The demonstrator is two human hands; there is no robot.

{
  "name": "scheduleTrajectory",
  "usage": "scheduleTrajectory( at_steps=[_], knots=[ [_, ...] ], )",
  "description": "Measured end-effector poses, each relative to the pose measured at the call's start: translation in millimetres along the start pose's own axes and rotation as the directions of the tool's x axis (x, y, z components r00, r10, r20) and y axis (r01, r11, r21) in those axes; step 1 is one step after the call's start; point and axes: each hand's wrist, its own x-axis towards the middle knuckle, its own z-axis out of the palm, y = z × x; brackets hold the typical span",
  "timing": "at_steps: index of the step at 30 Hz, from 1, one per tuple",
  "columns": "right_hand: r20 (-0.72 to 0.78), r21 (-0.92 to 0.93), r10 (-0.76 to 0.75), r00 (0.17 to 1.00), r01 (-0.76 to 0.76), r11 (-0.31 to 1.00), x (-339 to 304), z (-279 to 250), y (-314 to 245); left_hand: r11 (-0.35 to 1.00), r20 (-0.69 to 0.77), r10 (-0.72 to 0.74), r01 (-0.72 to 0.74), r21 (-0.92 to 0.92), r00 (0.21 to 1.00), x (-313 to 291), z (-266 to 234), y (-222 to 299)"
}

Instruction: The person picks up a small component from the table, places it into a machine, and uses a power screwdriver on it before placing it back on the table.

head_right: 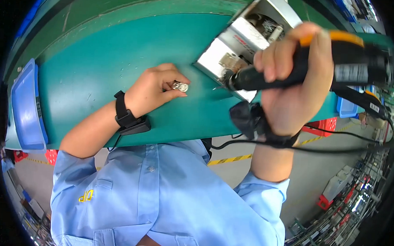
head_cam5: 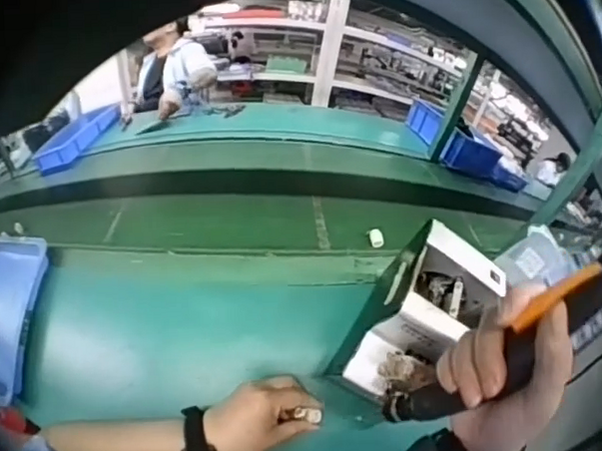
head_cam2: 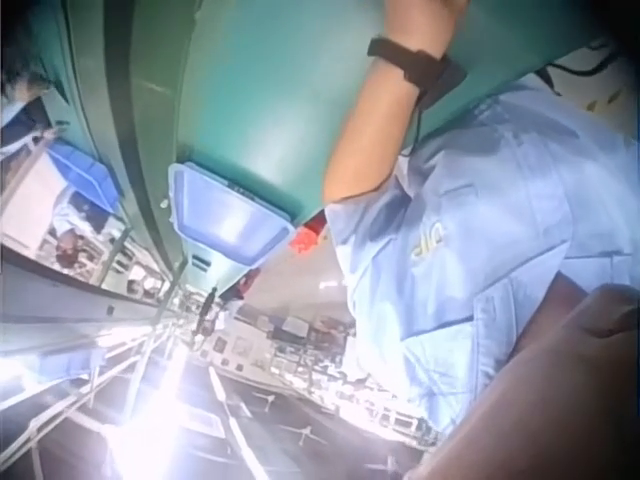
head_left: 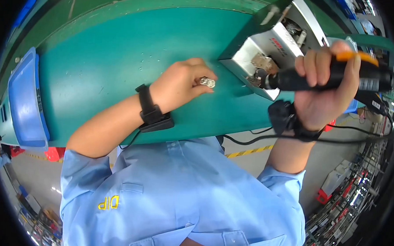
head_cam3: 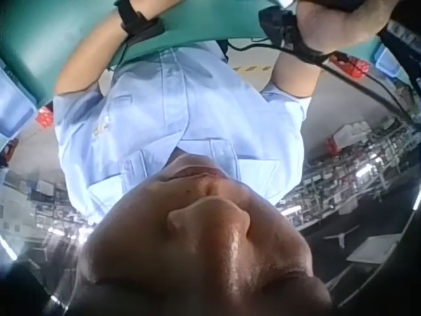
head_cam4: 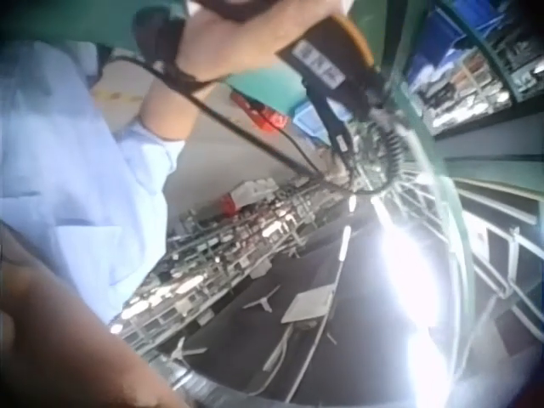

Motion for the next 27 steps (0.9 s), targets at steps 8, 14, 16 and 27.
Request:
scheduleTrajectory(
  at_steps=[8, 14, 16, 27],
  knots=[
    [0.116, -0.121, -0.214, 0.97, 0.227, 0.966, -44.0, 32.6, 36.3, 0.999, -0.01, 0.031, -0.031, -0.019, 0.999, -3.2, 7.3, -0.8],
    [0.212, -0.262, -0.163, 0.964, 0.217, 0.94, -44.9, 47.1, 50.0, 0.999, 0.012, 0.012, -0.012, -0.032, 1.0, -6.6, 2.4, -1.7],
    [0.207, -0.299, -0.147, 0.967, 0.205, 0.932, -44.0, 52.3, 53.9, 1.0, 0.011, 0.003, -0.002, -0.029, 1.0, -8.4, -1.5, -2.0],
    [0.175, -0.393, -0.088, 0.981, 0.152, 0.907, -42.4, 55.6, 50.6, 0.999, 0.011, 0.04, -0.04, 0.009, 0.999, -7.0, 6.2, 7.1]
  ],
)
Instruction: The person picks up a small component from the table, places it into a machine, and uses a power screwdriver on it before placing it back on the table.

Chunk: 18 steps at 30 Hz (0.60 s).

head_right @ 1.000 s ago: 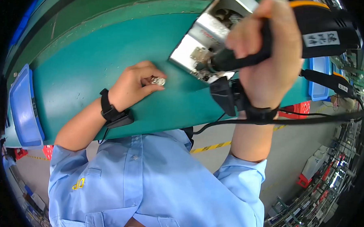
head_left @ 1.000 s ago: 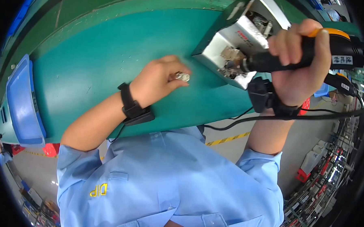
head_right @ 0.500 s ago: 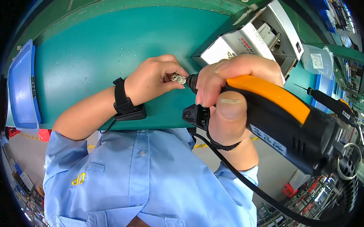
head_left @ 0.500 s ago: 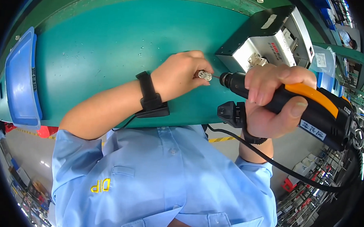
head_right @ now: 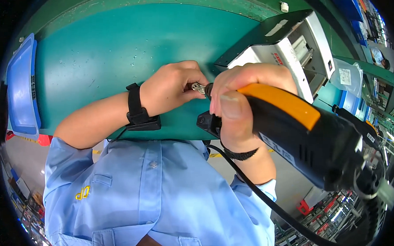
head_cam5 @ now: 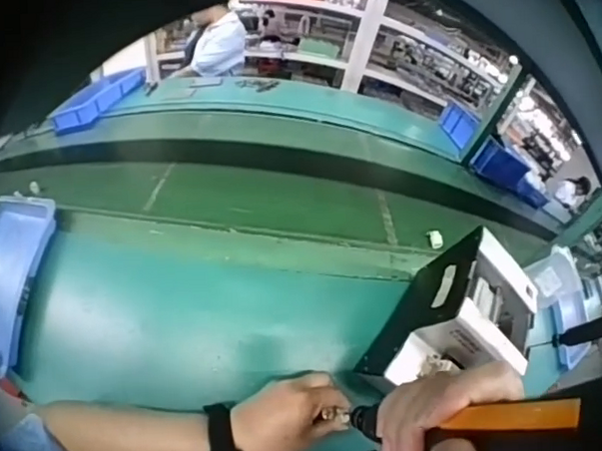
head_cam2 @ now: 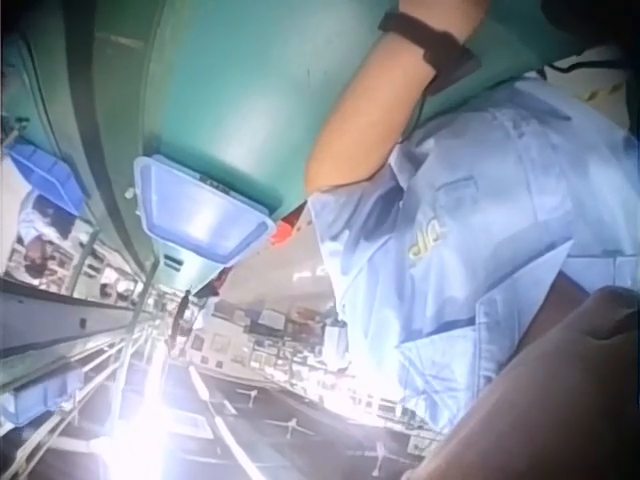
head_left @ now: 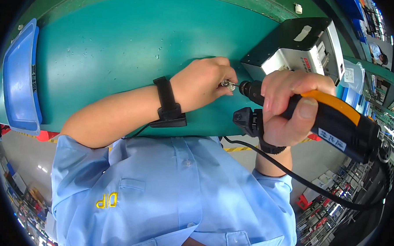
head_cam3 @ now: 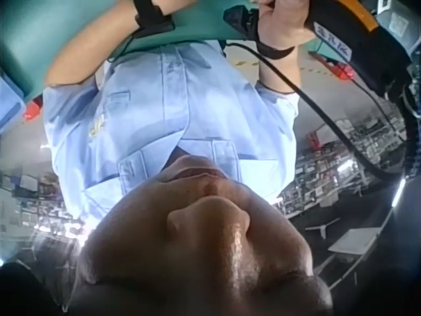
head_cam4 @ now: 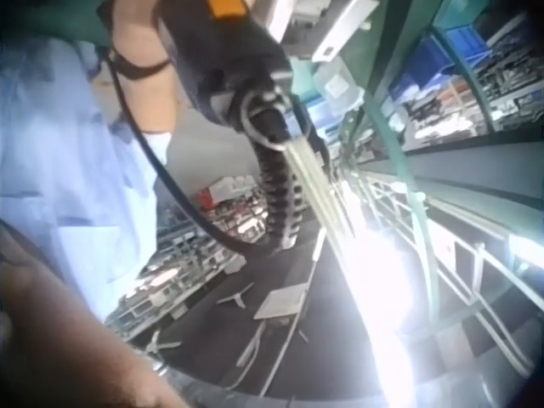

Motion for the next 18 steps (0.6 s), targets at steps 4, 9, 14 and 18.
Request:
scheduleTrajectory(
  at_steps=[4, 9, 14, 18],
  knots=[
    [0.04, -0.032, -0.083, 0.996, 0.084, 0.996, -6.8, -8.8, -3.2, 0.999, -0.009, 0.012, -0.012, 0.044, 1.0, 1.6, 2.2, 1.8],
    [-0.002, 0.216, -0.337, 0.942, 0.329, 0.919, -5.9, -76.4, -56.5, 0.996, -0.002, 0.046, -0.045, 0.071, 0.999, 3.7, 11.0, 5.1],
    [-0.165, 0.209, -0.349, 0.923, 0.378, 0.902, -2.4, -85.6, -42.0, 0.997, -0.016, 0.034, -0.033, 0.074, 0.999, 3.1, 10.5, 5.1],
    [-0.14, 0.143, -0.323, 0.936, 0.342, 0.929, 1.1, -85.5, -30.6, 0.993, 0.038, 0.049, -0.053, 0.102, 0.998, 3.8, 8.8, 5.4]
  ],
)
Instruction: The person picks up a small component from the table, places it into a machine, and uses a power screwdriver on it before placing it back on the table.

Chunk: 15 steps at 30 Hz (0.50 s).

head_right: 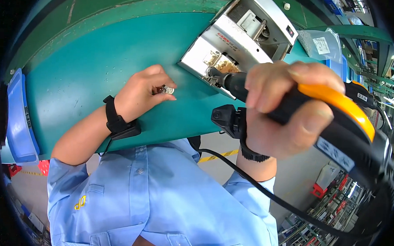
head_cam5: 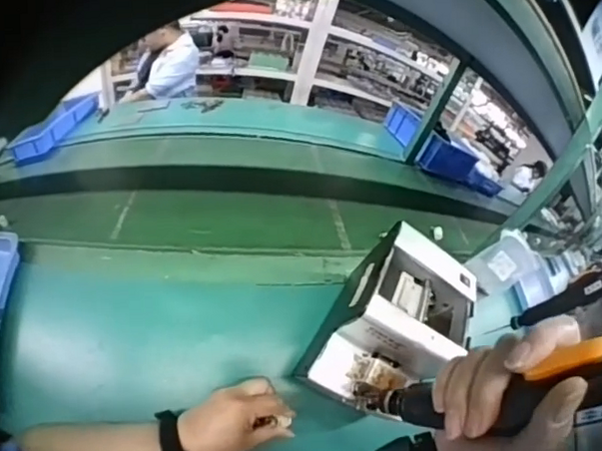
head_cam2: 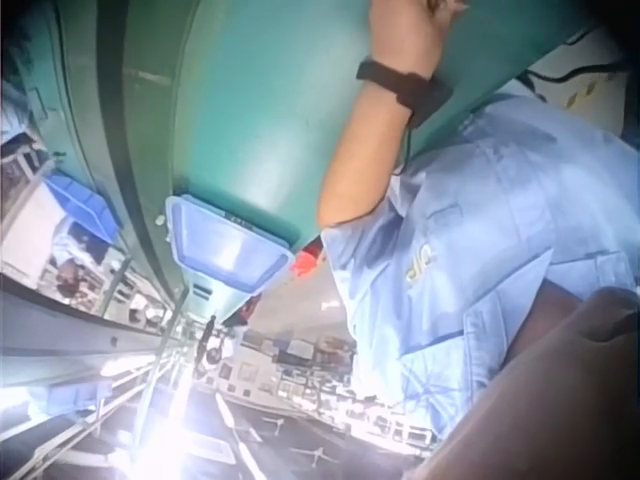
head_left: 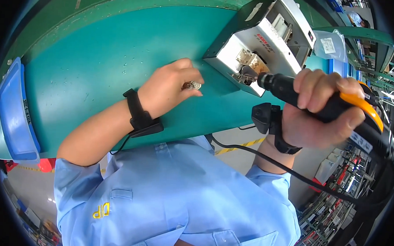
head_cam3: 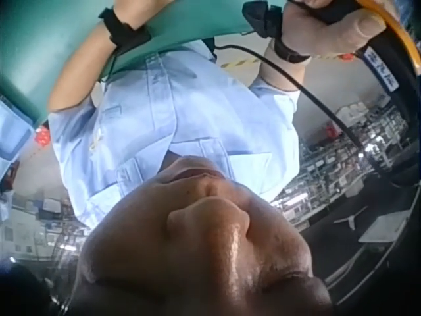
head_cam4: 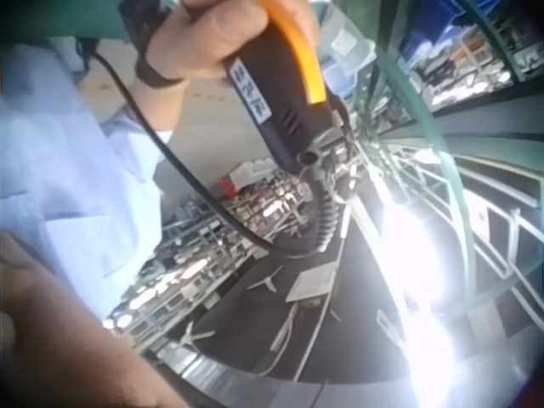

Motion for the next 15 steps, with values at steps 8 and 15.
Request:
scheduleTrajectory(
  at_steps=[8, 15],
  knots=[
    [0.116, 0.122, 0.205, 0.972, -0.219, 0.968, 14.7, -7.3, 11.2, 0.976, -0.015, -0.018, 0.015, -0.218, 1.0, -2.0, 4.5, -7.7],
    [-0.049, 0.199, 0.252, 0.967, -0.237, 0.951, -17.8, 22.8, 22.3, 0.977, 0.01, -0.027, 0.029, -0.213, 1.0, -1.9, 4.4, -6.3]
  ],
)
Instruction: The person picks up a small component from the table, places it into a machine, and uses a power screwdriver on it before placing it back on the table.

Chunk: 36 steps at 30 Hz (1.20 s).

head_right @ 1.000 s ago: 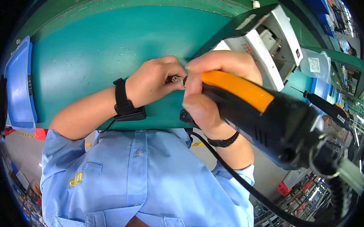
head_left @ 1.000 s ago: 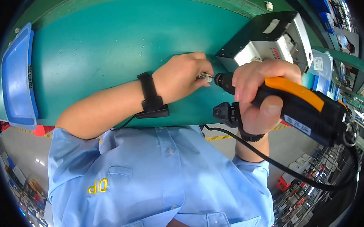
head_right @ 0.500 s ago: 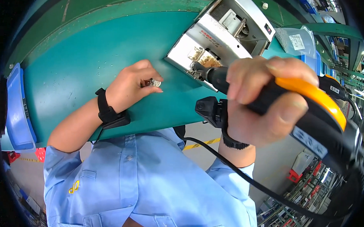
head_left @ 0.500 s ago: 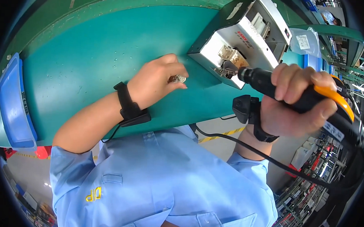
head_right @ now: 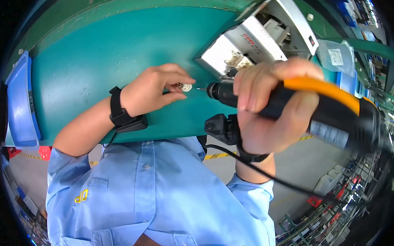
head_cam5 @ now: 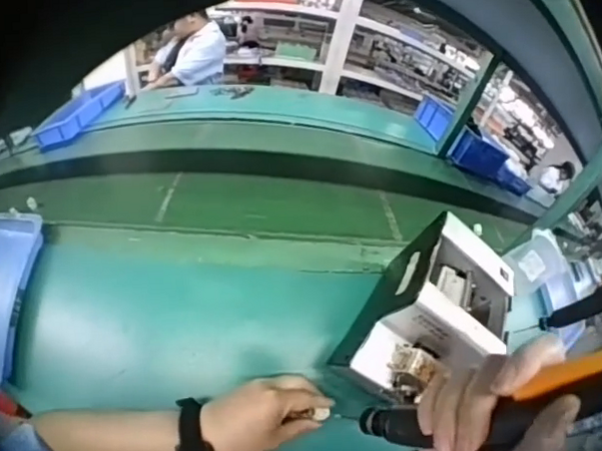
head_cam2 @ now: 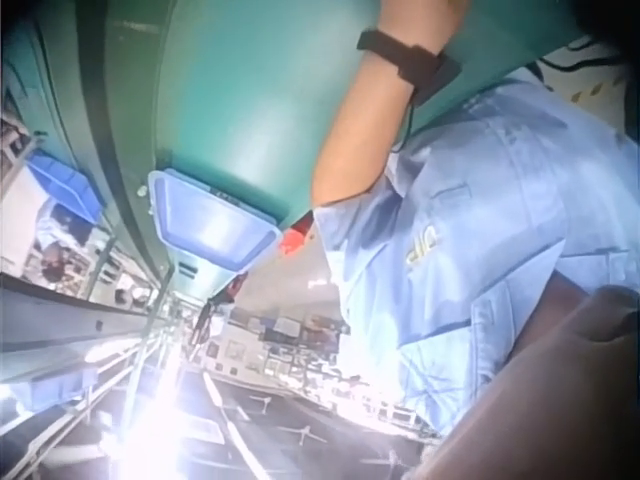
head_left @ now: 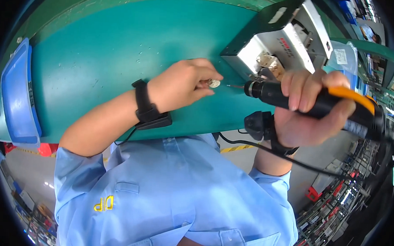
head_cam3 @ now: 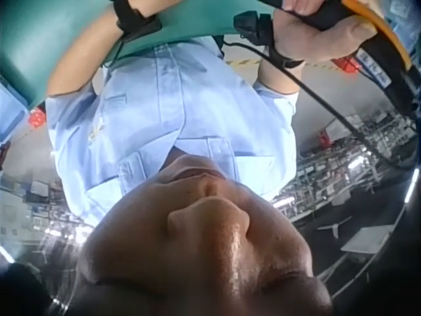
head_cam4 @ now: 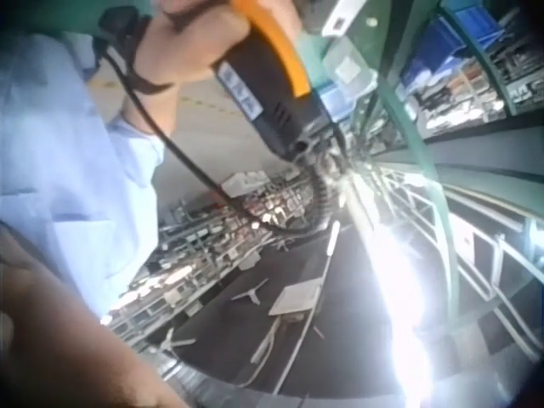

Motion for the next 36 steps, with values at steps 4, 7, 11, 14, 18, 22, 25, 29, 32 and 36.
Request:
scheduleTrajectory(
  at_steps=[4, 7, 11, 14, 18, 22, 25, 29, 32, 36],
  knots=[
    [0.113, -0.133, -0.013, 0.993, 0.028, 0.991, -10.4, 15.0, 2.5, 0.996, -0.007, 0.074, -0.074, 0.039, 0.997, 3.4, -0.5, -1.3],
    [0.11, -0.129, 0.021, 0.994, -0.006, 0.992, -11.8, 22.5, 9.2, 0.997, -0.013, 0.053, -0.053, 0.049, 0.998, 1.2, -0.1, -2.3],
    [0.096, -0.145, 0.042, 0.994, -0.028, 0.989, -15.7, 28.1, 21.3, 0.997, -0.006, 0.037, -0.036, 0.074, 0.999, 0.4, 0.6, -3.5],
    [0.093, -0.153, 0.064, 0.994, -0.05, 0.987, -18.3, 30.9, 23.4, 0.996, -0.005, 0.041, -0.041, 0.078, 0.999, 0.8, -0.4, -1.6],
    [0.1, -0.142, 0.099, 0.99, -0.085, 0.986, -18.6, 33.9, 26.5, 0.996, -0.005, 0.041, -0.041, 0.084, 0.999, 1.4, -1.3, -2.9],
    [0.115, -0.175, 0.102, 0.988, -0.081, 0.981, -17.3, 35.2, 30.3, 0.992, -0.034, 0.09, -0.086, 0.089, 0.995, -0.6, -1.4, -5.8],
    [0.075, -0.178, 0.041, 0.996, -0.027, 0.984, -21.3, 33.0, 33.9, 0.966, -0.035, 0.163, -0.152, 0.209, 0.986, -5.1, -2.3, -9.0],
    [-0.117, -0.014, -0.351, 0.929, 0.352, 0.936, -16.1, 26.1, -18.0, 0.948, -0.028, 0.035, -0.025, 0.318, 0.999, 4.7, -39.5, 9.6],
    [-0.109, -0.027, -0.323, 0.94, 0.322, 0.946, -21.0, 31.8, -33.7, 0.89, -0.272, 0.055, 0.077, 0.449, 0.961, 35.3, -93.4, -5.9],
    [-0.064, -0.024, -0.264, 0.962, 0.263, 0.964, -21.6, 41.3, -16.7, 0.761, -0.434, 0.015, 0.272, 0.59, 0.901, 69.7, -186.1, -39.3]
  ],
)
